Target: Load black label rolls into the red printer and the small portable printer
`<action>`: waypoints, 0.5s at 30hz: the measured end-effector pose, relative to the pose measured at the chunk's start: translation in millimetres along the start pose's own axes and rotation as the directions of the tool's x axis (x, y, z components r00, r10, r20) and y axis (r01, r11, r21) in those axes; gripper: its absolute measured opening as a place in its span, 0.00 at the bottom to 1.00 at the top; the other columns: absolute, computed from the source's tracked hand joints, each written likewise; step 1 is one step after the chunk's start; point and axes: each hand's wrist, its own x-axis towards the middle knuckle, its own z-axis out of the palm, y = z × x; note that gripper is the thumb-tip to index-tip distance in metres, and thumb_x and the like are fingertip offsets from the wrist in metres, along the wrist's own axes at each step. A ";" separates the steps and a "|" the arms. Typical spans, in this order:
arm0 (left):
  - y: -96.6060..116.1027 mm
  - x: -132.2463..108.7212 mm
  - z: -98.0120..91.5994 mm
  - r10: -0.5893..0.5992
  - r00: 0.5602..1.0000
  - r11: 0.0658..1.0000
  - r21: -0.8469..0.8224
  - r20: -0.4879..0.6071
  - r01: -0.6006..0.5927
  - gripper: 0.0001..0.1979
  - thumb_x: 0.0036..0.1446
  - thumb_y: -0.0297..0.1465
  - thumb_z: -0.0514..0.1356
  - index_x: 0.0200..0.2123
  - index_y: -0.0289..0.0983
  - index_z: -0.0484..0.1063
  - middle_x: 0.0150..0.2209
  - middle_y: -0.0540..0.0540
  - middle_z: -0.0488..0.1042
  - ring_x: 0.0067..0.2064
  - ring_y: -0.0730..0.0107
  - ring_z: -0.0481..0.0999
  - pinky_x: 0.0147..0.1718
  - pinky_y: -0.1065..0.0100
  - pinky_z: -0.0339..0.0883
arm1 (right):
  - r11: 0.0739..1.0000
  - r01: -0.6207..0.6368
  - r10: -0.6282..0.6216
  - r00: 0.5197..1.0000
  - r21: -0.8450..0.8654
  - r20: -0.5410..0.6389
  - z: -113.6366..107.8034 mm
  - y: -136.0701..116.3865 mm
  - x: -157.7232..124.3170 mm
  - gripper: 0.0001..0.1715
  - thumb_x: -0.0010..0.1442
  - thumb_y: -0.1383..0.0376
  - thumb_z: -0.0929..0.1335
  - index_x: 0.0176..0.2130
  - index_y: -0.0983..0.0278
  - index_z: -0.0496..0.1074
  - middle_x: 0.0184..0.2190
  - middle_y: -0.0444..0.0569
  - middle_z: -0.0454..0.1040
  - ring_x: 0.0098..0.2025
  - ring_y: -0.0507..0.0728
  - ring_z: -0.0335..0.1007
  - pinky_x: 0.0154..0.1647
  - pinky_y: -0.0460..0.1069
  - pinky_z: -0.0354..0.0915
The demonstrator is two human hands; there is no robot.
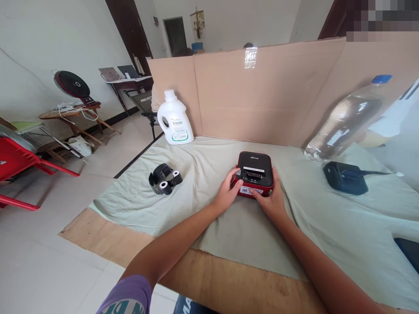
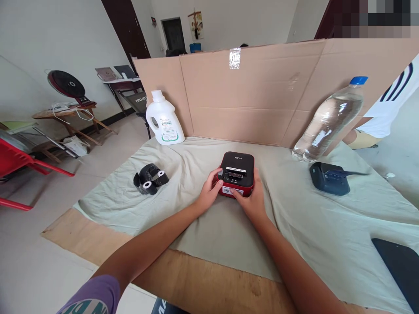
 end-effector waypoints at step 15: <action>-4.5 -0.3 -7.8 -0.020 1.000 1.000 -0.009 0.008 0.020 0.19 0.65 0.43 0.58 0.55 0.41 0.67 0.60 0.40 0.70 0.57 0.60 0.73 0.56 0.59 0.68 | 0.881 0.186 -0.231 0.972 -0.436 -0.052 -6.2 -13.2 -3.6 0.39 0.54 0.49 0.73 0.59 0.64 0.65 0.48 0.60 0.63 0.51 0.68 0.64 0.51 0.63 0.69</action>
